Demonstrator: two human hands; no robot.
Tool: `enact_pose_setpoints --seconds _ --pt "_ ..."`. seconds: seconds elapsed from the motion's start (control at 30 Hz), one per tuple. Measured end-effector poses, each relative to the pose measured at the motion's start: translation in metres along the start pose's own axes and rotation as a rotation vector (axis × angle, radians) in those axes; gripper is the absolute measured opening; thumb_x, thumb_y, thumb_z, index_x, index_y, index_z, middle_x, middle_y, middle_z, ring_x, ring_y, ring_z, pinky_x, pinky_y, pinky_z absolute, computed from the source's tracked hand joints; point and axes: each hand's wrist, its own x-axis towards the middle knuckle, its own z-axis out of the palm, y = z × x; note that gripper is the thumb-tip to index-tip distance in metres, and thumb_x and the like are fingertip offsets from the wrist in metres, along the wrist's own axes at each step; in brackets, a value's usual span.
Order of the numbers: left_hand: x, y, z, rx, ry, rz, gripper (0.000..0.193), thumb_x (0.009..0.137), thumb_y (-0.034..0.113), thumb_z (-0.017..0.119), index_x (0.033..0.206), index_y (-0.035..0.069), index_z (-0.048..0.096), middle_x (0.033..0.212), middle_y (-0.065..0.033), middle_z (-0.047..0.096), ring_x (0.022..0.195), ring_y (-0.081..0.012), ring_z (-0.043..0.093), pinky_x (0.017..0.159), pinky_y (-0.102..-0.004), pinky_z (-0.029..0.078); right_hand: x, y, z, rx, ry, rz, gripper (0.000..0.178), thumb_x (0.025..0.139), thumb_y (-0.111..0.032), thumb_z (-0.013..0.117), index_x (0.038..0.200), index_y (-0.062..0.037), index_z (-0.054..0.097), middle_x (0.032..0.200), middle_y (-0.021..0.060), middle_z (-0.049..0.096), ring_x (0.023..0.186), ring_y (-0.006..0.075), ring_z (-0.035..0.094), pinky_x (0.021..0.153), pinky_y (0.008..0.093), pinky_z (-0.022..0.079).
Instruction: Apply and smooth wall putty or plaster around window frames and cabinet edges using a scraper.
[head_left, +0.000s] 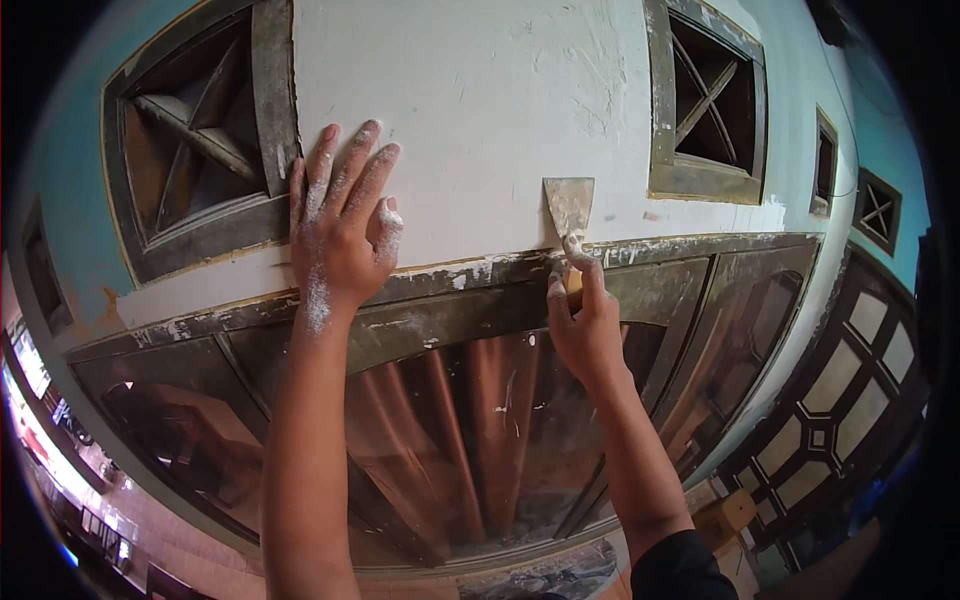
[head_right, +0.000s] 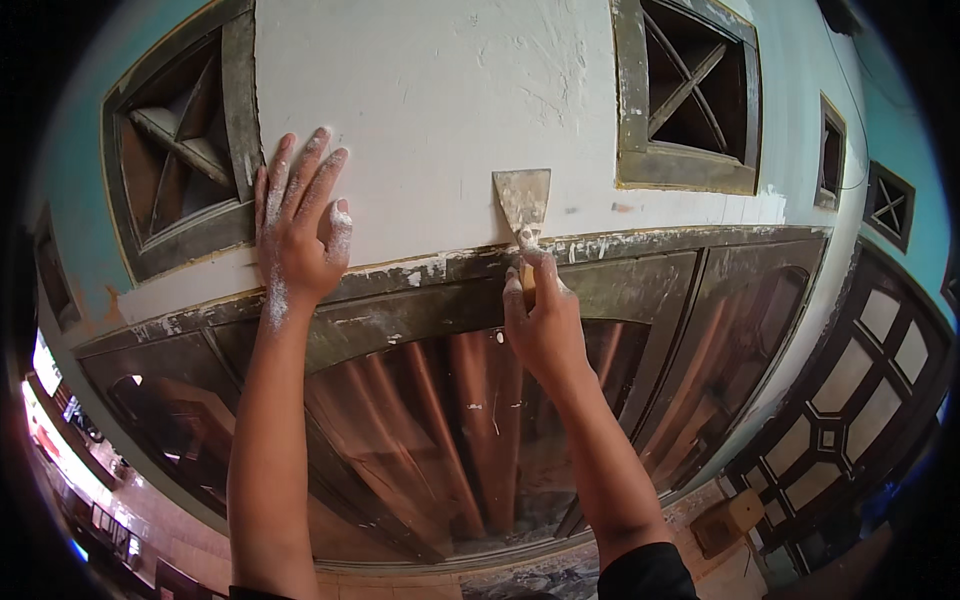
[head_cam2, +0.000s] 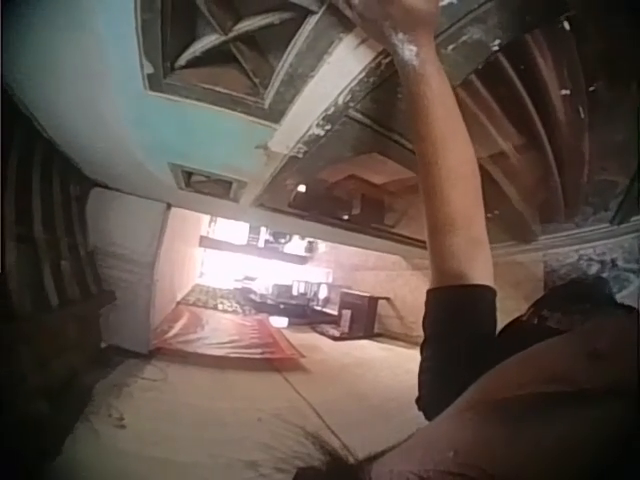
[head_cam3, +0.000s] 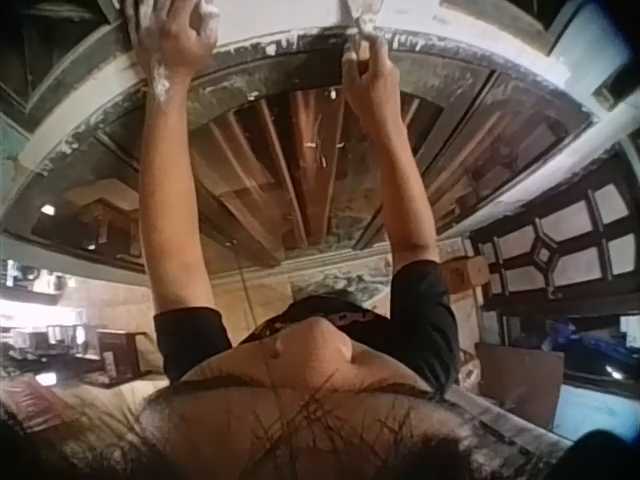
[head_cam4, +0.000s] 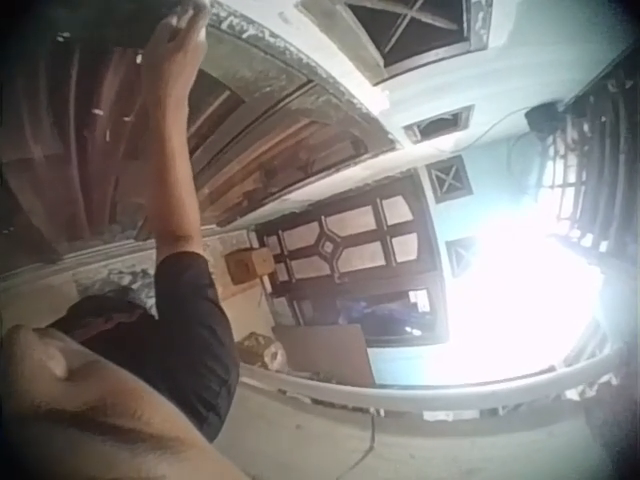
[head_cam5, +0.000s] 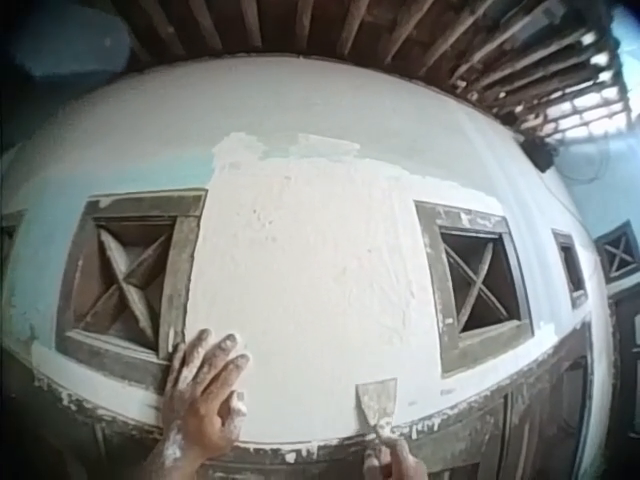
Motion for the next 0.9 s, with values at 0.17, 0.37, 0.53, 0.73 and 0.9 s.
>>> enact_pose_setpoints --seconds 0.17,0.37,0.53,0.73,0.9 --pt "0.0 0.003 0.001 0.002 -0.005 0.001 0.052 0.092 0.015 0.06 0.144 0.018 0.065 0.162 -0.0016 0.053 0.156 -0.0338 0.039 0.125 -0.0615 0.028 -0.03 0.037 0.005 -0.003 0.046 -0.157 0.03 0.101 -0.01 0.067 0.128 -0.0034 0.057 0.059 0.0151 0.06 0.048 0.0225 0.06 0.05 0.0369 0.042" --pt "-0.001 0.0 -0.004 0.031 -0.03 0.012 0.053 0.094 0.016 0.059 0.147 0.017 0.064 0.164 -0.003 0.05 0.157 -0.0351 0.037 0.126 -0.0615 0.026 -0.007 0.029 -0.01 0.013 0.032 -0.11 0.039 0.099 -0.008 0.067 0.137 -0.0053 0.059 0.071 0.0232 0.063 0.06 0.0422 0.064 0.055 0.0487 0.047" --pt "0.004 0.013 0.006 0.142 -0.097 -0.027 0.055 0.099 0.028 0.061 0.153 0.019 0.058 0.17 -0.0014 0.042 0.162 -0.0363 0.026 0.125 -0.0734 0.007 -0.009 0.039 -0.021 0.017 -0.01 -0.078 0.038 0.1 -0.01 0.067 0.137 -0.0052 0.058 0.078 0.0257 0.066 0.067 0.044 0.068 0.059 0.0506 0.05" --pt "0.022 0.051 0.025 0.205 -0.134 -0.065 0.061 0.102 0.042 0.06 0.159 0.022 0.052 0.176 0.0004 0.032 0.165 -0.0379 0.017 0.12 -0.0805 -0.003 -0.022 0.048 -0.027 -0.002 -0.046 -0.045 0.038 0.1 -0.011 0.067 0.136 -0.0081 0.058 0.083 0.0262 0.07 0.074 0.0472 0.07 0.062 0.0517 0.054" --pt "0.042 0.081 0.041 0.186 -0.148 -0.053 0.066 0.101 0.041 0.062 0.162 0.021 0.048 0.177 -0.0005 0.029 0.165 -0.0397 0.013 0.121 -0.0801 0.0 0.012 0.048 -0.034 0.021 -0.012 -0.082 0.036 0.099 -0.012 0.069 0.134 -0.0089 0.06 0.082 0.025 0.07 0.074 0.0492 0.069 0.062 0.0522 0.055"
